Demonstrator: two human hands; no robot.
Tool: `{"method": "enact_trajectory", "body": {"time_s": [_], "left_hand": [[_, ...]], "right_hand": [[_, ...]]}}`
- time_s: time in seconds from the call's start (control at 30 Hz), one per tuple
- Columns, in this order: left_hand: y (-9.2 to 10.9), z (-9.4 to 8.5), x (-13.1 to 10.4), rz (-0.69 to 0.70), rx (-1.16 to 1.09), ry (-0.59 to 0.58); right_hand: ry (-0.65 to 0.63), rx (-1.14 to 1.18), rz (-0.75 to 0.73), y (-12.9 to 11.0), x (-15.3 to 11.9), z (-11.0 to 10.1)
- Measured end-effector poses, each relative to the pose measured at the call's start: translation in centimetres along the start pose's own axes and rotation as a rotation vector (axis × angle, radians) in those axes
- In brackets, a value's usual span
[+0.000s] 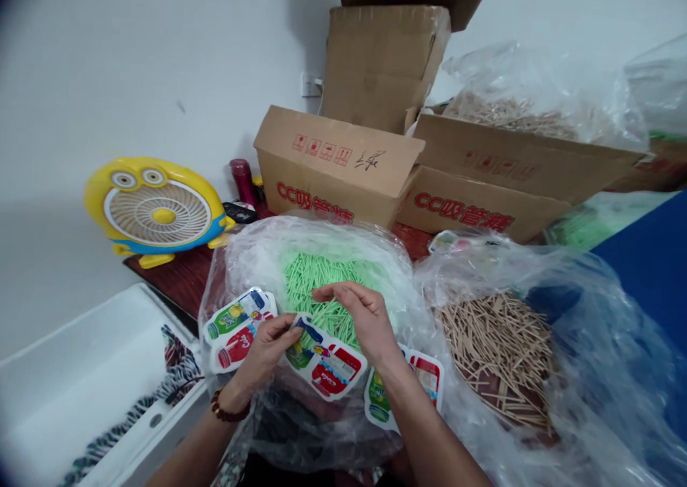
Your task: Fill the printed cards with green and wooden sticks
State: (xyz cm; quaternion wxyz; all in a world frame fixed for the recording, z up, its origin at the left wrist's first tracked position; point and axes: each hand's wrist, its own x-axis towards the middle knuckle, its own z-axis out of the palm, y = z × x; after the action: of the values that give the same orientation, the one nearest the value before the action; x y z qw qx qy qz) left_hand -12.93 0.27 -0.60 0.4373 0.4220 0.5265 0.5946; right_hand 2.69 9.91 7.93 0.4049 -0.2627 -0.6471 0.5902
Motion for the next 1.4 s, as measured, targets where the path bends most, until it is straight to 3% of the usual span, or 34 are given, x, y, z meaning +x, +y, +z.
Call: {"method": "enact_trajectory", "body": {"time_s": [0.1,0.17,0.3,0.4,0.53,0.7,0.87,0.93,1.4], "left_hand": [[-0.6,-0.4,-0.2,0.002,0.001,-0.012],[-0.7,-0.4,-0.2,0.002,0.002,-0.016],[-0.1,-0.3,0.1,0.027,-0.043,0.059],[0.4,0.1,0.3,0.031,-0.072,0.031],[0.1,1.1,0.6,0.020,-0.155,0.082],[-0.3,2.5,0.5,-0.087,-0.358,0.104],[1.1,3.2,0.1,-0.238,-0.408,-0.146],[1.7,3.5,-0.1,-0.290,-0.374,-0.192],[2.2,5.9,-0.4,-0.322,-0.244,-0.151]], "right_hand": [[0.150,0.003,-0.099,0.2,1.3,-0.3],[0.159,-0.110,-0.075,0.9,2.0,-0.7],[-0.040,-0.326,0.062,2.0,1.7,-1.4],[-0.179,-0.403,-0.011,1.8,0.0,-1.4],[-0.308,-0.543,-0.127,1.0,-1.5,-1.4],[-0.219,-0.482,0.046,0.5,-1.7,-2.6],[-0.206,-0.504,0.090,0.6,-2.1,-3.7],[-0.187,-0.473,0.103,0.7,-2.4,-4.0],[-0.212,-0.343,0.239,1.5,-4.0,-7.4]]}}
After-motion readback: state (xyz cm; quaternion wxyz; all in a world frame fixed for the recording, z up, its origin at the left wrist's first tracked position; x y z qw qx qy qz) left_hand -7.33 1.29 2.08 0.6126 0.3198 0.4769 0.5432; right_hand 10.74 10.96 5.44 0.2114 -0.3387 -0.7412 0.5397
